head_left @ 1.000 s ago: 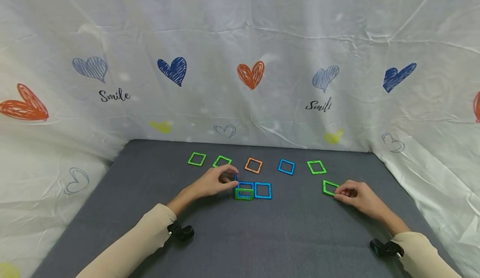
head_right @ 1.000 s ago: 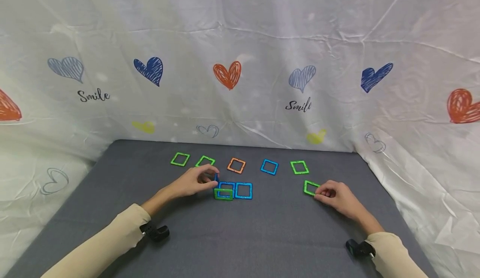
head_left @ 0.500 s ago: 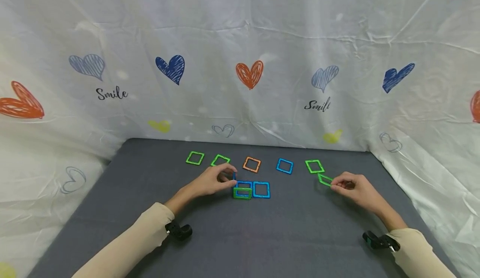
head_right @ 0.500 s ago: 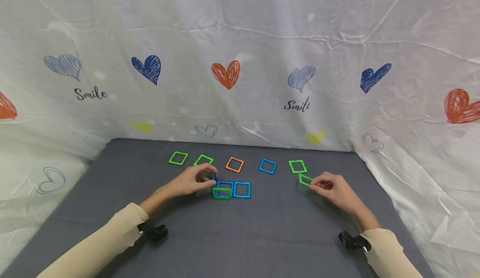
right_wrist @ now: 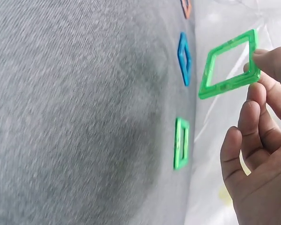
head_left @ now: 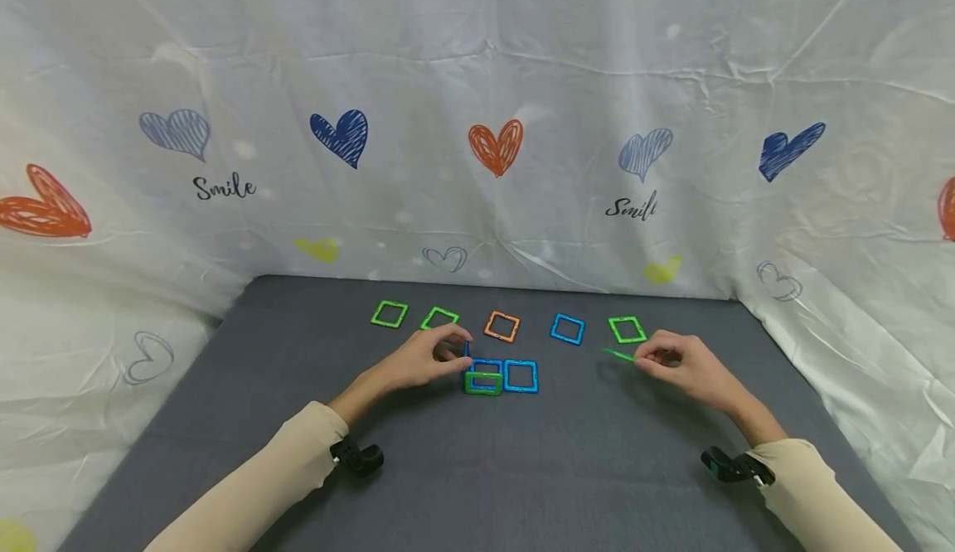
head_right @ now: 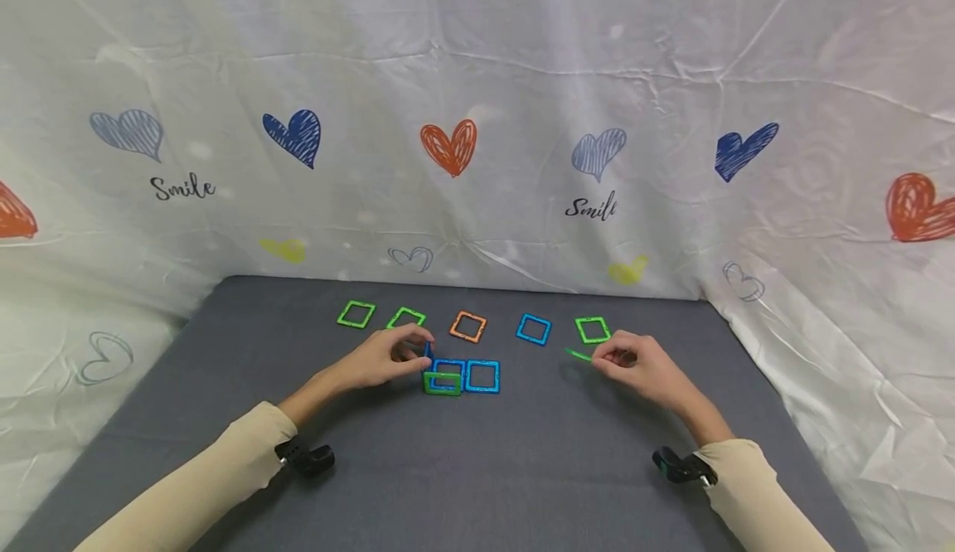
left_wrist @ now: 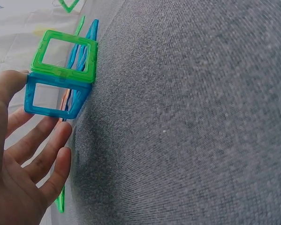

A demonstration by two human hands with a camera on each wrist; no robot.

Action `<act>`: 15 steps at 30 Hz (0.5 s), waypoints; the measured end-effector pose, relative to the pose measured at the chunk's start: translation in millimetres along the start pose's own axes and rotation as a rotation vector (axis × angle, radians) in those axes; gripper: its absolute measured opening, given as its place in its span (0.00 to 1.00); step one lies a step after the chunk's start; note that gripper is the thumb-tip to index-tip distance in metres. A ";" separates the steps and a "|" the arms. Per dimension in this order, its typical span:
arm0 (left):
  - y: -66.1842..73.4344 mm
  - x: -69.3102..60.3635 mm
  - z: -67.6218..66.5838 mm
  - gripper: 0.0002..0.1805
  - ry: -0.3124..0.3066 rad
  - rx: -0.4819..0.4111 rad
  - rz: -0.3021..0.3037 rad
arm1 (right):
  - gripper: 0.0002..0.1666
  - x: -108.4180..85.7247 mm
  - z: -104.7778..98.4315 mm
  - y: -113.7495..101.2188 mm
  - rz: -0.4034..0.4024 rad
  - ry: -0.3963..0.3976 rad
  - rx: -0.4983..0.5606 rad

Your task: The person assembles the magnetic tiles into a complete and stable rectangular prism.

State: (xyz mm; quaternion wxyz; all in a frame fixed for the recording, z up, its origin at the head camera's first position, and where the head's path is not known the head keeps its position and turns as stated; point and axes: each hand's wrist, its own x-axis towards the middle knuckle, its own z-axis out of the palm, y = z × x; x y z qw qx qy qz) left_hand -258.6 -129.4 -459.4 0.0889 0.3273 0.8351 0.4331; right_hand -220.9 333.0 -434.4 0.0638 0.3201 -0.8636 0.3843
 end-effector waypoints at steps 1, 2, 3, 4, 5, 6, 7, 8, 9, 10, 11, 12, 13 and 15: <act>0.0 0.2 -0.1 0.23 0.001 0.002 0.000 | 0.06 1.9 0.9 -1.1 -0.005 -0.001 0.002; -0.1 0.3 -0.1 0.23 0.002 0.004 -0.001 | 0.06 3.6 1.9 -2.3 -0.011 -0.002 0.005; -0.1 0.5 -0.1 0.23 0.002 0.005 -0.003 | 0.07 5.2 3.0 -3.5 -0.017 -0.002 0.009; -0.1 0.6 -0.2 0.23 0.003 0.007 -0.004 | 0.08 7.0 4.2 -4.7 -0.022 -0.003 0.015; -0.2 0.8 -0.1 0.23 0.003 0.009 -0.004 | 0.09 8.6 5.5 -6.0 -0.028 -0.002 0.021; -0.1 1.0 -0.1 0.23 0.003 0.010 -0.004 | 0.10 10.4 7.0 -7.0 -0.037 0.002 0.025; 0.0 1.1 -0.1 0.23 0.003 0.010 -0.003 | 0.10 12.1 8.7 -8.2 -0.043 0.007 0.029; 0.1 1.2 -0.1 0.23 0.002 0.012 -0.002 | 0.11 13.9 10.7 -9.0 -0.052 0.011 0.033; 0.3 1.2 -0.1 0.23 0.001 0.013 -0.001 | 0.11 15.8 13.1 -9.4 -0.065 0.016 0.033; 0.6 1.0 -0.1 0.23 0.001 0.015 0.000 | 0.12 17.7 15.4 -10.2 -0.076 0.020 0.034; 0.6 0.8 -0.1 0.23 0.001 0.018 0.003 | 0.12 19.6 17.8 -10.6 -0.089 0.025 0.035; 0.9 0.6 -0.1 0.23 0.002 0.021 0.004 | 0.13 21.5 20.3 -11.0 -0.102 0.027 0.037; 1.3 0.4 -0.1 0.23 0.002 0.023 0.005 | 0.13 23.4 22.5 -12.1 -0.110 0.028 0.041; 2.2 0.0 0.0 0.22 0.002 0.026 0.005 | 0.14 27.2 26.5 -13.9 -0.125 0.027 0.050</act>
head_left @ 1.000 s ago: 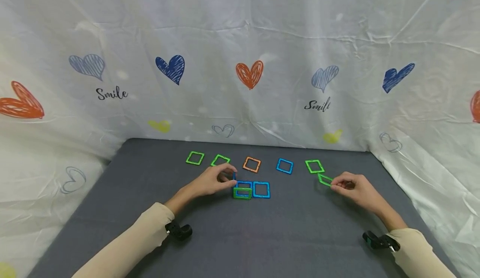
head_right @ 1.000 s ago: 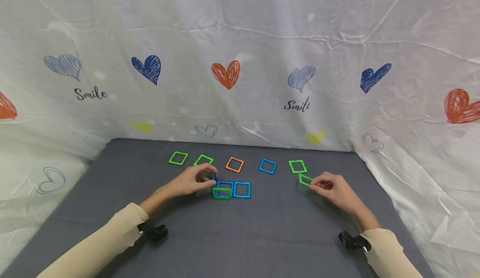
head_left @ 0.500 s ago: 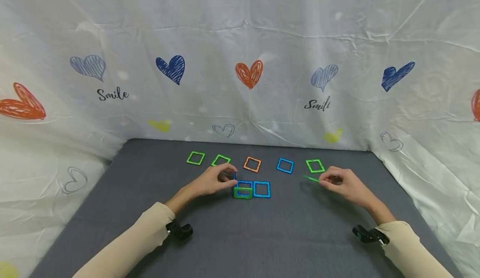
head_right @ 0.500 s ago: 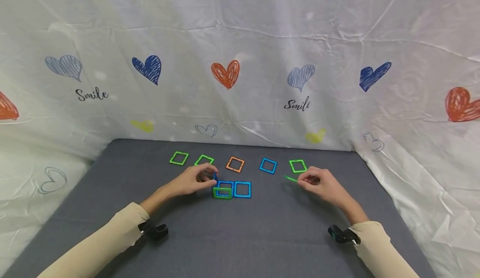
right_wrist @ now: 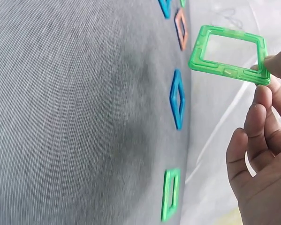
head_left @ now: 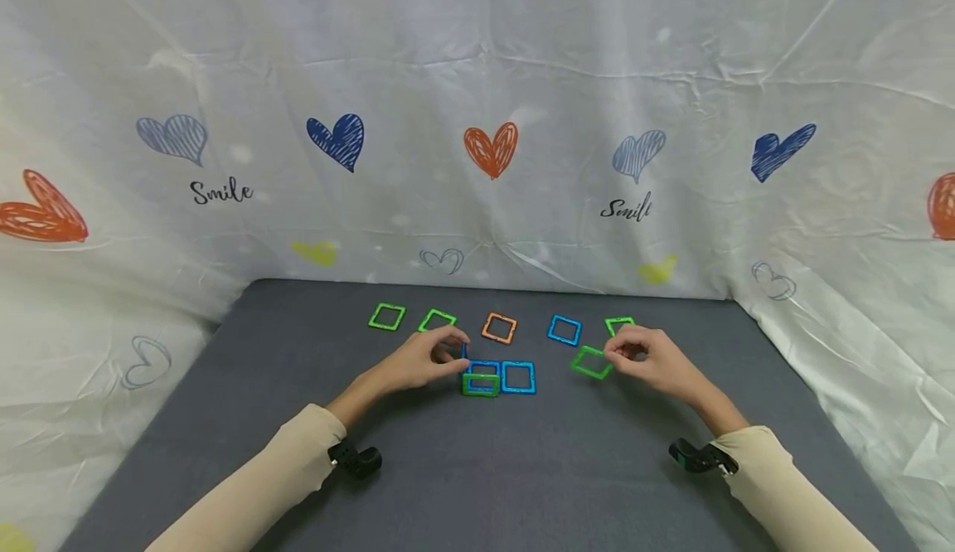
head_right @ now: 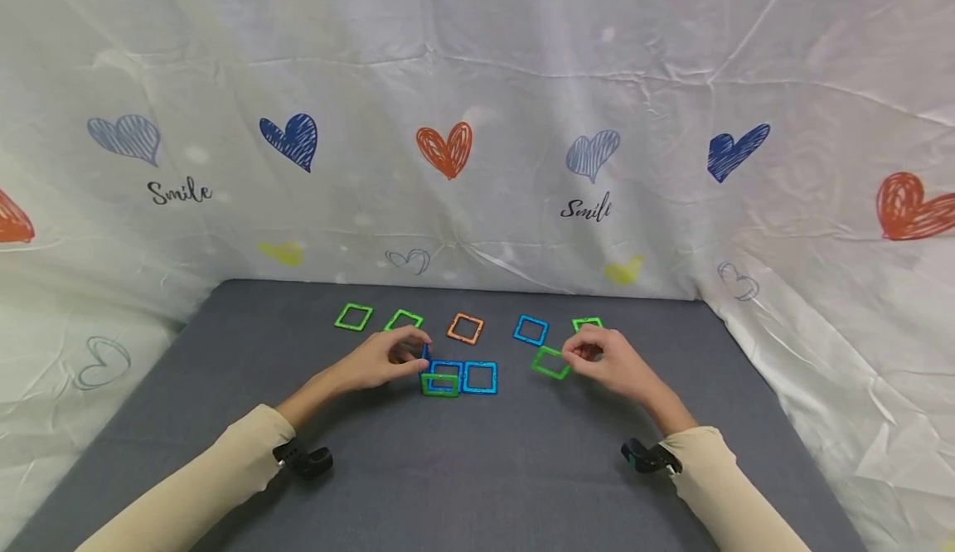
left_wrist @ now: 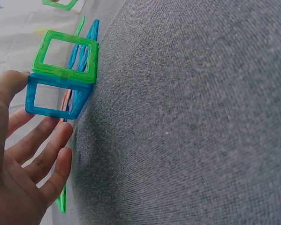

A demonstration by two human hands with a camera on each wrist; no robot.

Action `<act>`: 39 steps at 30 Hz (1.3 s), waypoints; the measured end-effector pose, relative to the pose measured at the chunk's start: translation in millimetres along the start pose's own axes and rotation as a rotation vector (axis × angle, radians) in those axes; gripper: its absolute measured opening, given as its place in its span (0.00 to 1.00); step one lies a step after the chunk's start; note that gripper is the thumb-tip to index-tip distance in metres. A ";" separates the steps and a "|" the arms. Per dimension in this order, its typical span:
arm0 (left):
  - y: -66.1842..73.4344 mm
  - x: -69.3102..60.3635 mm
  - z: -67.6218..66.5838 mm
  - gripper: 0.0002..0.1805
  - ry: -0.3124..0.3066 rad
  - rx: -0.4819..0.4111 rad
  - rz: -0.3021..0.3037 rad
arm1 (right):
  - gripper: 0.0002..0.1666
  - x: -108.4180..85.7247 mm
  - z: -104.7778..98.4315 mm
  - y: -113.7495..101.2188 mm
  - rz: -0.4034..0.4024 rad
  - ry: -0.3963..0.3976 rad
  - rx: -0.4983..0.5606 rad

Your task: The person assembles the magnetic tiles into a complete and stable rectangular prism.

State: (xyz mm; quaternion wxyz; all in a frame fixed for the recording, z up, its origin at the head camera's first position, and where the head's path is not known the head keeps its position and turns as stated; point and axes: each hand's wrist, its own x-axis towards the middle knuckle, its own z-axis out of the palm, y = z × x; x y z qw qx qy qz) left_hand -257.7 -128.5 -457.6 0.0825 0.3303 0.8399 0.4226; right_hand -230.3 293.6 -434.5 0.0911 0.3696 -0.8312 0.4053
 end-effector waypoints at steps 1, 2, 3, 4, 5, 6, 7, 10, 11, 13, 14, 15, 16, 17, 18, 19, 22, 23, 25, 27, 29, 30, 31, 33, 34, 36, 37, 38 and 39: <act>0.2 -0.3 -0.1 0.22 0.000 0.000 -0.001 | 0.15 2.2 1.8 -1.0 -0.001 -0.002 0.008; 0.4 -0.5 -0.2 0.22 -0.001 -0.001 0.000 | 0.15 4.2 3.6 -1.4 -0.003 -0.005 0.015; 0.8 -0.5 -0.4 0.22 -0.002 -0.002 -0.002 | 0.15 6.1 5.4 -2.0 -0.002 -0.009 0.021; 0.8 -0.6 -0.5 0.22 -0.003 -0.003 -0.001 | 0.15 8.0 6.9 -2.7 0.000 -0.012 0.026; 0.8 -0.6 -0.6 0.22 -0.004 -0.004 -0.001 | 0.14 9.5 8.6 -2.8 0.001 -0.019 0.034; 0.8 -0.7 -0.7 0.22 -0.005 -0.004 -0.001 | 0.14 10.8 10.3 -3.0 0.004 -0.023 0.037; 0.9 -0.8 -0.9 0.23 -0.006 -0.005 0.001 | 0.14 12.4 12.2 -3.5 0.009 -0.030 0.044; 1.1 -1.0 -1.6 0.23 -0.007 -0.005 0.005 | 0.14 17.3 17.5 -7.2 0.019 -0.059 0.066; 1.2 -1.0 -1.7 0.23 -0.008 -0.004 0.005 | 0.13 18.8 19.3 -8.7 0.021 -0.071 0.073; 1.1 -1.2 -1.9 0.23 -0.008 -0.003 0.006 | 0.10 21.8 22.6 -12.6 0.031 -0.098 0.084; 1.1 -1.1 -2.0 0.23 -0.009 -0.003 0.005 | 0.08 22.8 23.9 -14.1 0.036 -0.112 0.090; 1.1 -0.9 -2.0 0.23 -0.010 -0.003 0.004 | 0.07 23.6 25.1 -15.2 0.041 -0.123 0.093; 1.1 -0.9 -2.1 0.23 -0.011 -0.004 0.003 | 0.06 24.3 26.3 -16.1 0.050 -0.133 0.098; 1.1 -0.8 -2.1 0.23 -0.012 -0.006 0.002 | 0.05 24.8 27.3 -16.8 0.062 -0.143 0.104; 1.1 -0.7 -2.0 0.23 -0.014 -0.008 0.002 | 0.05 25.0 28.0 -17.0 0.074 -0.151 0.109; 1.4 -0.4 -2.1 0.23 -0.015 -0.010 0.000 | 0.05 25.1 28.7 -17.0 0.083 -0.157 0.115; 1.4 -0.2 -2.1 0.23 -0.017 -0.013 0.000 | 0.07 25.8 30.3 -17.1 0.102 -0.166 0.133; 1.5 -0.2 -2.1 0.23 -0.016 -0.012 0.000 | 0.08 26.0 30.7 -17.0 0.103 -0.166 0.136; 1.5 -0.1 -2.1 0.23 -0.014 -0.008 0.000 | 0.10 26.2 31.5 -17.4 0.093 -0.164 0.142; 1.6 0.0 -2.1 0.23 -0.014 -0.004 -0.001 | 0.12 26.1 32.1 -17.8 0.084 -0.157 0.147; 1.8 0.2 -2.2 0.23 -0.013 0.000 -0.002 | 0.11 25.9 32.7 -18.0 0.070 -0.150 0.148; 1.9 0.4 -2.2 0.23 -0.014 0.000 -0.002 | 0.11 25.7 32.9 -18.2 0.064 -0.146 0.149; 2.1 0.3 -2.3 0.23 -0.014 0.000 -0.001 | 0.10 25.8 33.2 -18.6 0.056 -0.143 0.148; 2.3 0.2 -2.3 0.23 -0.015 -0.001 0.000 | 0.09 26.0 33.8 -19.5 0.046 -0.136 0.150; 2.2 0.0 -2.2 0.23 -0.015 0.000 0.002 | 0.09 26.0 34.0 -19.8 0.040 -0.131 0.151; 2.2 0.0 -2.2 0.23 -0.015 0.000 0.002 | 0.09 25.8 34.6 -20.3 0.028 -0.121 0.155; 2.1 0.0 -2.2 0.23 -0.014 0.001 0.002 | 0.09 25.5 35.1 -19.5 0.023 -0.116 0.157; 2.0 0.1 -2.2 0.23 -0.014 0.001 0.001 | 0.09 25.3 35.4 -19.5 0.024 -0.114 0.163; 2.0 0.1 -2.2 0.23 -0.014 0.001 0.000 | 0.09 24.9 35.7 -19.2 0.026 -0.112 0.166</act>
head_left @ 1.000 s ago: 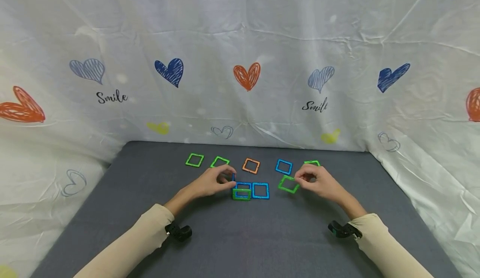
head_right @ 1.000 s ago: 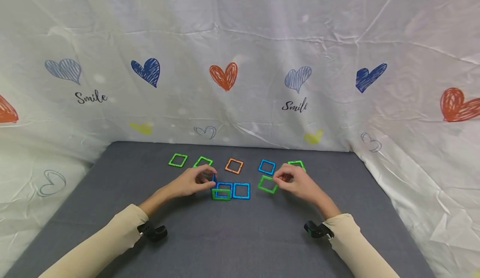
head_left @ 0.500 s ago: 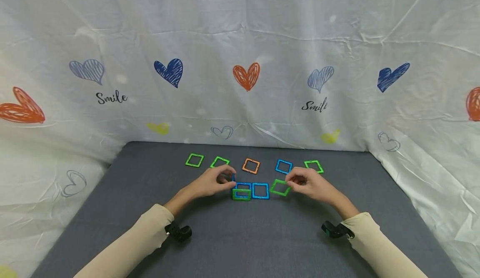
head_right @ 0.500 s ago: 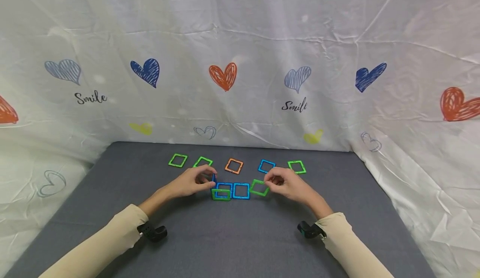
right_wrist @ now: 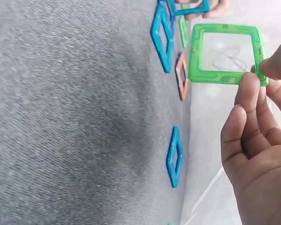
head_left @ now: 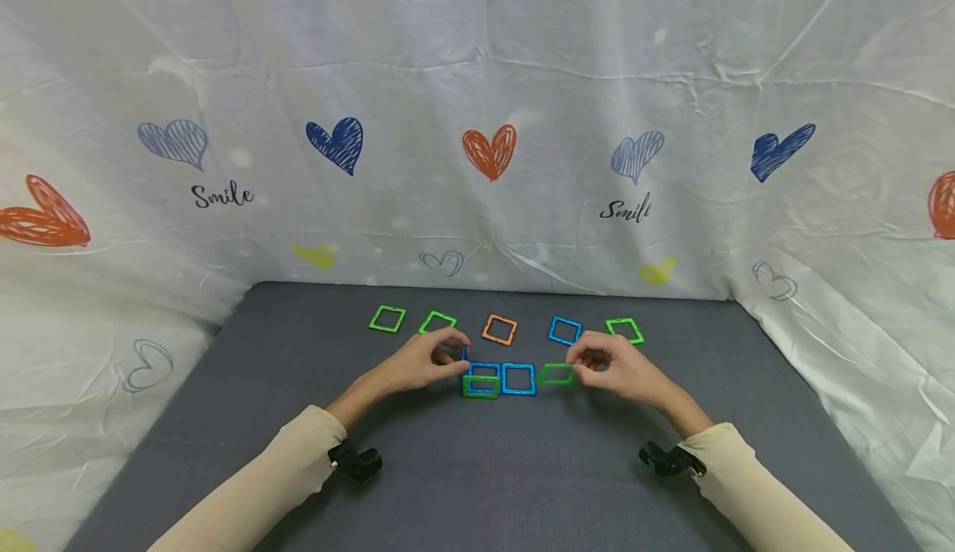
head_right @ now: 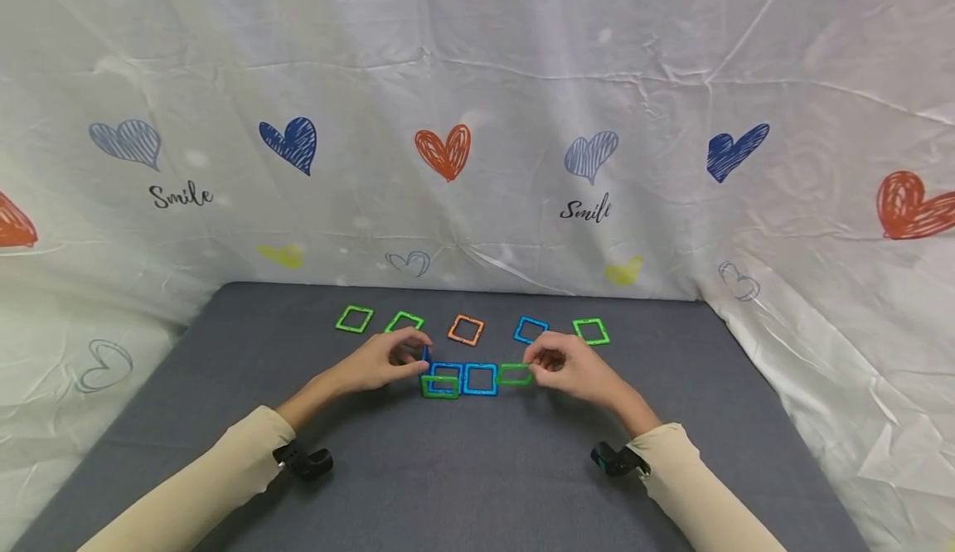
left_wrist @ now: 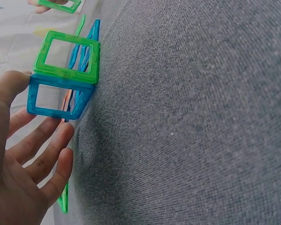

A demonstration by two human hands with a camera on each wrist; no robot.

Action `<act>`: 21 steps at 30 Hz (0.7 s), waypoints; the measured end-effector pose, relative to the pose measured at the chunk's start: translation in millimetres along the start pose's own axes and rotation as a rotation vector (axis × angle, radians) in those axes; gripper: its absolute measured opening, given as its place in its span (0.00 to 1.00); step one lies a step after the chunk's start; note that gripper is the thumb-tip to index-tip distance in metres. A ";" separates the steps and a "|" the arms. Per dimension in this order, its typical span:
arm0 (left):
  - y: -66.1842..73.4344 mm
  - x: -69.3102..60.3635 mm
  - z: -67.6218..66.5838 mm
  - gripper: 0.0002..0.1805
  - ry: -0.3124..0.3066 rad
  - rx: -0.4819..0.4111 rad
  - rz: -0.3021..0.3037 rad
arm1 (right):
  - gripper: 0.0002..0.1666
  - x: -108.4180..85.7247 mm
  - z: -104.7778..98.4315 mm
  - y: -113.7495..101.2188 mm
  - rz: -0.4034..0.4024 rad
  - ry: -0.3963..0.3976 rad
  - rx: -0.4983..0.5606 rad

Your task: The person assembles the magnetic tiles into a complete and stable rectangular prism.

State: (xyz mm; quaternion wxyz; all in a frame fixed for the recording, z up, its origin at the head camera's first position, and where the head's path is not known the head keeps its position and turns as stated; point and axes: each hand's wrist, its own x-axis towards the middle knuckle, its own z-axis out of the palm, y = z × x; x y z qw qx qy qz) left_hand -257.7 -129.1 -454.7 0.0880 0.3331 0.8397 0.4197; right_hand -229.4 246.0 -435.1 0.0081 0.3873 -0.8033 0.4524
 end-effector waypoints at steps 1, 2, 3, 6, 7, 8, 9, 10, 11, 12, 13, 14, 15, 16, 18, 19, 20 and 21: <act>-0.2 -0.1 0.2 0.23 0.000 -0.001 -0.001 | 0.09 -0.7 0.6 0.7 0.000 0.000 0.001; -0.1 0.0 0.2 0.23 0.001 -0.003 -0.003 | 0.08 -1.4 1.4 1.3 0.004 -0.003 0.002; -0.1 -0.1 0.3 0.23 0.000 -0.006 -0.003 | 0.08 -2.1 2.2 2.2 0.008 -0.005 0.001; 0.1 -0.3 0.7 0.23 0.000 -0.010 -0.005 | 0.07 -4.5 5.6 3.7 0.021 -0.013 0.011; 0.3 -0.3 0.8 0.23 0.001 -0.010 -0.006 | 0.08 -5.4 7.2 4.6 0.019 -0.014 0.013; 0.5 -0.3 0.9 0.23 0.001 -0.010 -0.007 | 0.08 -6.3 8.8 5.3 0.020 -0.013 0.017; 0.8 -0.3 1.0 0.23 0.001 -0.010 -0.008 | 0.08 -7.2 10.5 5.8 0.020 -0.011 0.024; 1.1 -0.4 1.0 0.23 0.003 -0.008 -0.009 | 0.09 -7.8 12.4 6.0 0.021 -0.009 0.034; 1.4 -0.4 1.0 0.23 0.003 -0.007 -0.010 | 0.10 -8.3 14.3 5.5 0.021 -0.006 0.042; 1.6 -0.4 1.0 0.23 0.003 -0.008 -0.011 | 0.10 -9.0 16.1 5.4 0.021 -0.005 0.047; 1.7 -0.4 1.0 0.23 0.003 -0.007 -0.011 | 0.10 -9.5 17.7 4.9 0.024 -0.002 0.050; 1.8 -0.4 1.0 0.23 0.003 -0.009 -0.012 | 0.10 -10.0 19.2 4.3 0.028 0.001 0.054; 1.8 -0.4 1.0 0.23 0.003 -0.009 -0.012 | 0.09 -10.4 20.5 3.5 0.033 0.006 0.057; 1.7 -0.3 1.1 0.23 0.004 -0.010 -0.012 | 0.10 -10.7 21.7 2.5 0.037 0.011 0.060; 1.4 -0.3 1.1 0.23 0.005 -0.013 -0.012 | 0.09 -11.0 23.8 1.4 0.044 0.025 0.058; 1.2 -0.4 1.2 0.23 0.006 -0.015 -0.012 | 0.10 -10.9 25.0 0.6 0.044 0.035 0.059; 0.9 -0.5 1.2 0.23 0.007 -0.016 -0.012 | 0.11 -10.8 26.3 0.2 0.045 0.043 0.062; 0.8 -0.8 1.3 0.23 0.007 -0.017 -0.012 | 0.12 -10.6 27.7 -0.6 0.043 0.050 0.066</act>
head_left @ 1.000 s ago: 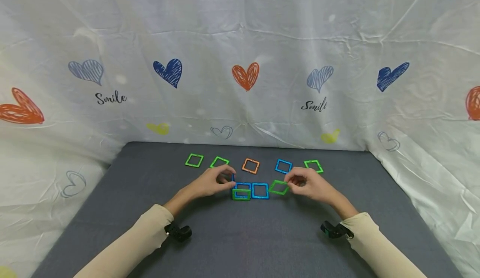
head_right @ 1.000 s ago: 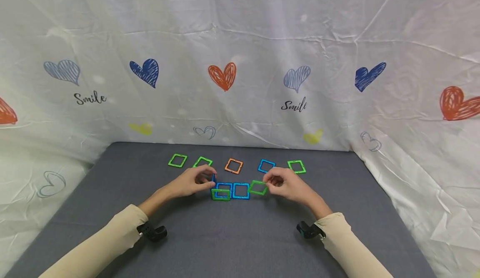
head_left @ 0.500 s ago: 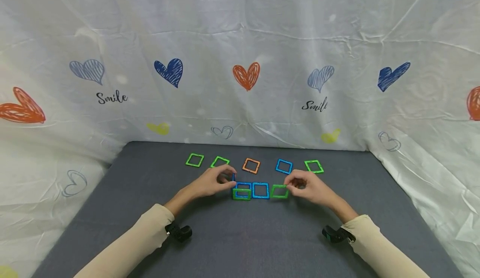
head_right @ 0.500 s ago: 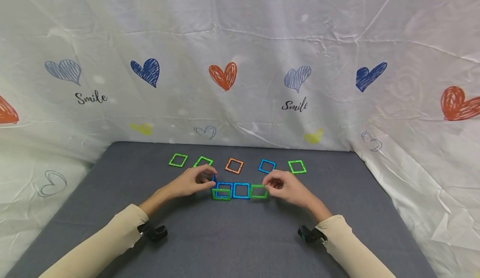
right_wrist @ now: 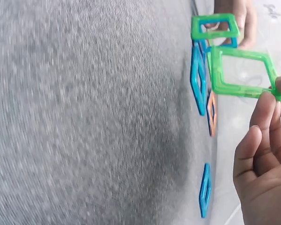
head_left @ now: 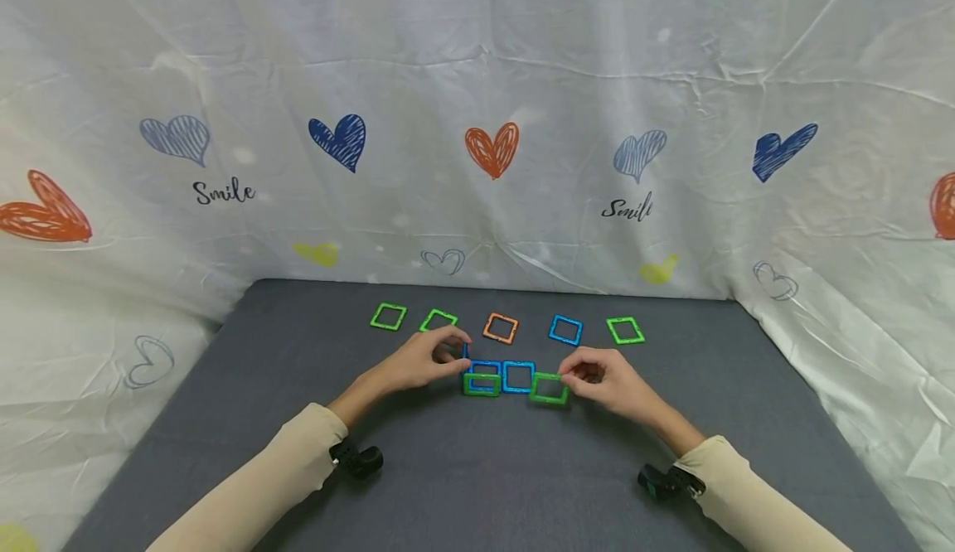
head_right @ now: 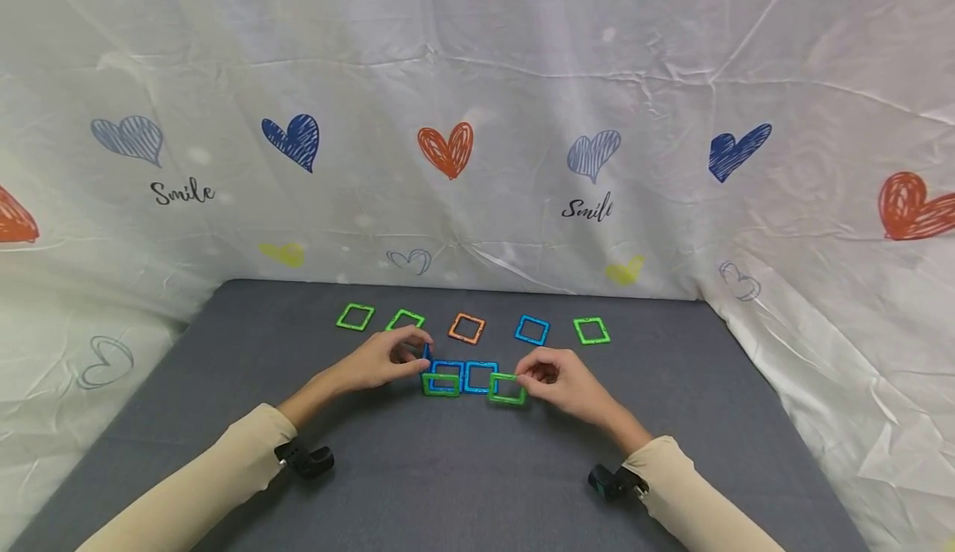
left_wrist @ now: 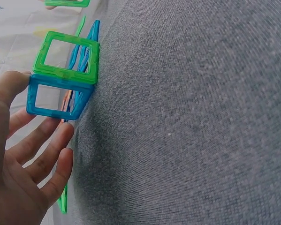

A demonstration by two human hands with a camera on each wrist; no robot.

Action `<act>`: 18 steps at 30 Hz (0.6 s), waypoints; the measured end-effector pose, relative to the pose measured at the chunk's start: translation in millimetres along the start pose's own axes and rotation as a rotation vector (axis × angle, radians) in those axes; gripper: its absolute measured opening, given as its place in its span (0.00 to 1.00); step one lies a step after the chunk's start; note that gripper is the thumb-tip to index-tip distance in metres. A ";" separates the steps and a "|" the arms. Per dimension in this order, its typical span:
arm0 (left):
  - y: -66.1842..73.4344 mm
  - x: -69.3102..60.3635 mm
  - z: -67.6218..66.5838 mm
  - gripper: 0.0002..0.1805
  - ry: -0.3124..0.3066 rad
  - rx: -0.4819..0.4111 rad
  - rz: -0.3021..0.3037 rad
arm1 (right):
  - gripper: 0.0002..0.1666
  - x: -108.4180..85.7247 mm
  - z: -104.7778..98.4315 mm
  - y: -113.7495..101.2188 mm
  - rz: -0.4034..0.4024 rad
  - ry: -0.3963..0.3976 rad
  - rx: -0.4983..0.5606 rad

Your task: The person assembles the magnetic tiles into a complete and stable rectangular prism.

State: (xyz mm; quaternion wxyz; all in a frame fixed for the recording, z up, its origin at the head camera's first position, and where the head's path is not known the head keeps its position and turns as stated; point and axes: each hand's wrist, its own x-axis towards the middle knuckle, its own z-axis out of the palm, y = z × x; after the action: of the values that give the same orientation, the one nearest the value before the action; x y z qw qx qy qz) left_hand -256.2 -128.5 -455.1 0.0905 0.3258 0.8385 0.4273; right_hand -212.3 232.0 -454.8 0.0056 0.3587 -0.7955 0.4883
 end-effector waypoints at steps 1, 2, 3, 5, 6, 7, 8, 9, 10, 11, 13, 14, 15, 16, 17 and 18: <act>0.0 0.0 -0.1 0.23 0.000 0.001 0.000 | 0.13 0.2 1.3 -0.6 -0.003 0.007 0.003; 0.0 0.1 -0.1 0.23 0.000 0.001 0.000 | 0.13 0.5 2.9 -1.3 -0.011 0.010 0.007; -0.3 0.0 0.0 0.23 0.000 0.002 0.001 | 0.13 0.9 4.5 -2.2 -0.018 0.013 0.012; -0.4 -0.5 0.1 0.23 0.000 0.002 -0.002 | 0.12 2.0 8.5 -4.3 -0.025 0.013 0.014; -0.3 -0.7 0.1 0.23 0.000 0.001 -0.004 | 0.11 2.9 10.3 -7.1 -0.026 0.012 0.012; -0.2 -0.8 0.1 0.23 0.000 -0.001 -0.007 | 0.10 4.0 12.1 -9.9 -0.027 0.011 0.009; -0.2 -0.8 0.1 0.23 0.000 -0.002 -0.007 | 0.10 4.9 13.5 -11.1 -0.030 0.007 0.013; -0.1 -0.8 0.1 0.23 0.000 -0.005 -0.009 | 0.09 5.8 14.5 -11.2 -0.029 0.004 0.012; 0.3 -0.7 0.0 0.23 0.000 -0.008 -0.012 | 0.09 6.7 15.4 -10.9 -0.030 -0.001 0.007; 0.3 -0.7 0.0 0.23 0.000 -0.010 -0.012 | 0.09 7.9 16.2 -11.3 -0.028 -0.004 0.004; 0.2 -0.6 -0.1 0.23 -0.001 -0.011 -0.010 | 0.10 10.4 17.7 -13.2 -0.034 -0.009 0.001; -0.1 -0.4 0.0 0.23 -0.001 -0.010 -0.008 | 0.09 11.7 18.0 -14.8 -0.036 -0.014 0.003; -0.3 -0.4 0.0 0.23 -0.001 -0.010 -0.007 | 0.09 13.3 18.5 -18.4 -0.033 -0.019 -0.001; -0.7 -0.3 0.0 0.23 -0.001 -0.008 -0.005 | 0.09 15.0 19.0 -23.7 -0.032 -0.023 -0.005; -1.0 -0.3 0.1 0.23 0.000 -0.006 -0.003 | 0.08 17.0 19.2 -29.3 -0.027 -0.027 -0.005; -1.3 -0.2 0.1 0.23 0.001 -0.004 0.000 | 0.08 18.7 19.3 -34.2 -0.023 -0.032 -0.003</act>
State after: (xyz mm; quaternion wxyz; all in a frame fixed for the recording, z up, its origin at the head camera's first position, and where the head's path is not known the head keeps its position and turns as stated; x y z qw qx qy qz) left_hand -256.7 -129.1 -456.1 0.0909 0.3254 0.8377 0.4290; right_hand -199.9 197.3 -431.8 -0.0009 0.3754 -0.7922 0.4811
